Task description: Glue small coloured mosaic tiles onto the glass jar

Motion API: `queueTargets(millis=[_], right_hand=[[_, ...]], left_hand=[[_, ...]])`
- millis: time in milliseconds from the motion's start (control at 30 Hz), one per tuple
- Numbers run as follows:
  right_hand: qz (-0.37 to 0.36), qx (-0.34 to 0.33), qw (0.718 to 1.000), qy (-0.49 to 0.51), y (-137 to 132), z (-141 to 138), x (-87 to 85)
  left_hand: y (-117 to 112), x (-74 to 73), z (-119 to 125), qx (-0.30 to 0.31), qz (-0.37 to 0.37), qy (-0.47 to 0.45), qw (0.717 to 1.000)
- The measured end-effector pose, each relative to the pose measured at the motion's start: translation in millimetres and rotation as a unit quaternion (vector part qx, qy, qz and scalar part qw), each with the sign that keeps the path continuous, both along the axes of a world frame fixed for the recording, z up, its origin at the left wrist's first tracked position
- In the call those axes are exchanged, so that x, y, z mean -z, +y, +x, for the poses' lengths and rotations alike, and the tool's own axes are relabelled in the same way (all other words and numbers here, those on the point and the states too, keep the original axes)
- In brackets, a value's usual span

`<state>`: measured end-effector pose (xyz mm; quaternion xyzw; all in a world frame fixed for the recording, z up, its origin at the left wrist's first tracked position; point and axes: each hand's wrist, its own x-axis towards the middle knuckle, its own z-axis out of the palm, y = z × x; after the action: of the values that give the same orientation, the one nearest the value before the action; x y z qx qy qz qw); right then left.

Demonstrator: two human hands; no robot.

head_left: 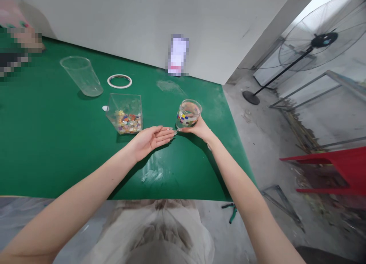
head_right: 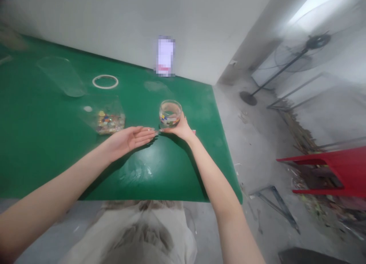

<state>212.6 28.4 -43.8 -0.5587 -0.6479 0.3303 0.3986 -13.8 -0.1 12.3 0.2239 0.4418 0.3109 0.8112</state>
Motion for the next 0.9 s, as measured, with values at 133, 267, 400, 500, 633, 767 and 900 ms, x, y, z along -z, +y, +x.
queueTargets(millis=[133, 267, 400, 500, 633, 767, 900], right_hand=[[-0.054, -0.073, 0.995, 0.045, -1, 8, -7.4], [-0.062, -0.058, 0.995, 0.044, -5, 8, -13.3], [-0.018, -0.017, 0.998, 0.06, -16, 1, -19.3], [0.045, 0.007, 0.998, 0.039, -27, -3, -27.9], [0.156, 0.07, 0.983, -0.067, -43, -8, -43.2], [0.224, 0.065, 0.967, -0.105, -55, -13, -53.8], [0.232, 0.052, 0.959, -0.153, -60, -14, -55.4]], left_hand=[[0, -0.3, 1, -0.012, 0.004, 0.0, 1.0], [-1, -0.6, 1, -0.015, 0.008, -0.008, 1.0], [-2, -0.9, 0, -0.004, 0.004, -0.036, 0.999], [-3, -1.5, -1, 0.007, 0.011, -0.066, 0.998], [-7, -2.2, -2, 0.035, 0.036, -0.085, 0.995], [-11, -4.9, 0, 0.056, 0.048, -0.097, 0.993], [-13, -8.1, 3, 0.073, 0.051, -0.126, 0.988]])
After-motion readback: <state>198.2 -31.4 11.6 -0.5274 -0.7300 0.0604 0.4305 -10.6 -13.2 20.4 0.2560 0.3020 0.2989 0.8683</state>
